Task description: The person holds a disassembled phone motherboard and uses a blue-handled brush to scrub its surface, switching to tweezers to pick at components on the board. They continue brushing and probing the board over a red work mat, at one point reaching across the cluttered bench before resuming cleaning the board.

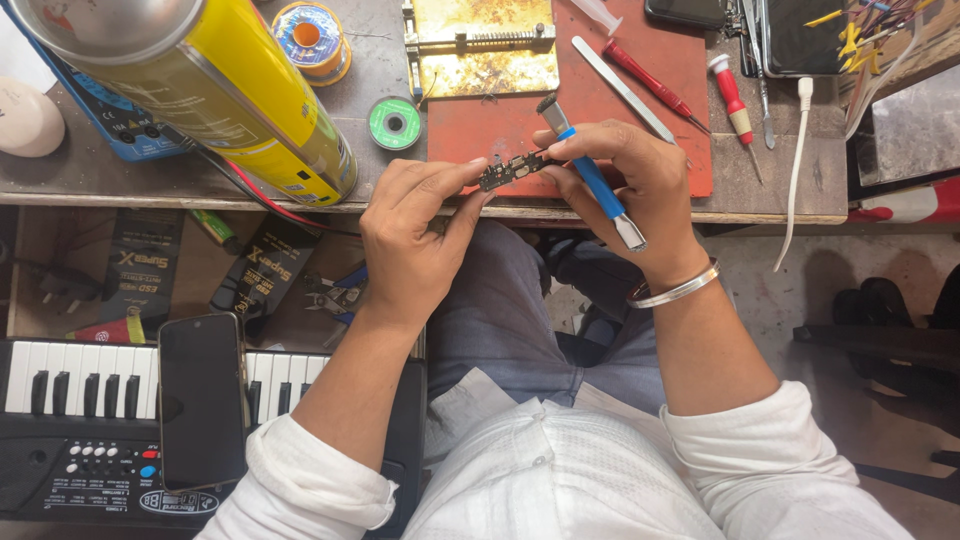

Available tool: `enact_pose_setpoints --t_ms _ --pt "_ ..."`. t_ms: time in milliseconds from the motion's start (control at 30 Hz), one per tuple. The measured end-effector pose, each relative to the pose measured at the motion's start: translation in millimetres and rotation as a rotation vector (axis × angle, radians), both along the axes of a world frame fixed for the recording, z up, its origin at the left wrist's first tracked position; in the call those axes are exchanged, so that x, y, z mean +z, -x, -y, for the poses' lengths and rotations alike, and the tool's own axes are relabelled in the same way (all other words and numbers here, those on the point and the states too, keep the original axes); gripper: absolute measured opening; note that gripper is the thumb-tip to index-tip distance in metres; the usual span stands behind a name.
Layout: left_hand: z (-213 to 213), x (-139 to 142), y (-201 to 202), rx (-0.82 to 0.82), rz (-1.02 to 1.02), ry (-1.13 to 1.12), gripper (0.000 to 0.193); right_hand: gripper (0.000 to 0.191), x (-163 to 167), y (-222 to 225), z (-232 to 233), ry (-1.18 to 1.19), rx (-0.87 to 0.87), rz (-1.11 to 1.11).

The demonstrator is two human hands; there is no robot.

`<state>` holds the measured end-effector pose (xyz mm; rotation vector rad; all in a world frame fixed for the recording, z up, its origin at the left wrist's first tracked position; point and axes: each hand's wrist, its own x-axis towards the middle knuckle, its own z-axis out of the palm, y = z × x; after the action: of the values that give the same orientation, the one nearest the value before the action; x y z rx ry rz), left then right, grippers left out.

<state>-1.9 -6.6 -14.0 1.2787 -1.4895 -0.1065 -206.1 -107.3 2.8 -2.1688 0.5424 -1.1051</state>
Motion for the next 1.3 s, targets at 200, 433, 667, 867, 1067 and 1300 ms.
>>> enact_pose_setpoints --t_ms 200,433,667,867,1067,1300 --pt "-0.4 0.2 0.2 0.007 0.011 -0.006 0.030 0.028 -0.7 0.6 0.7 0.014 0.007 0.007" --pt "-1.4 1.2 0.2 -0.003 0.012 -0.001 0.029 0.027 -1.6 -0.1 1.0 0.038 -0.001 0.015" --pt "-3.2 3.7 0.7 -0.049 0.005 0.024 0.034 0.028 -3.4 4.3 2.9 -0.032 0.044 0.016" --pt "-3.8 5.4 3.1 -0.163 0.028 0.070 0.035 0.027 -3.7 7.3 5.7 -0.075 0.080 0.019" --pt "-3.5 4.3 0.7 -0.193 0.005 0.049 0.031 0.023 -4.3 6.9 4.1 -0.042 0.089 0.071" --pt "-2.7 1.2 5.3 -0.155 -0.048 0.060 0.025 0.025 -0.7 5.8 1.2 -0.114 0.086 0.087"
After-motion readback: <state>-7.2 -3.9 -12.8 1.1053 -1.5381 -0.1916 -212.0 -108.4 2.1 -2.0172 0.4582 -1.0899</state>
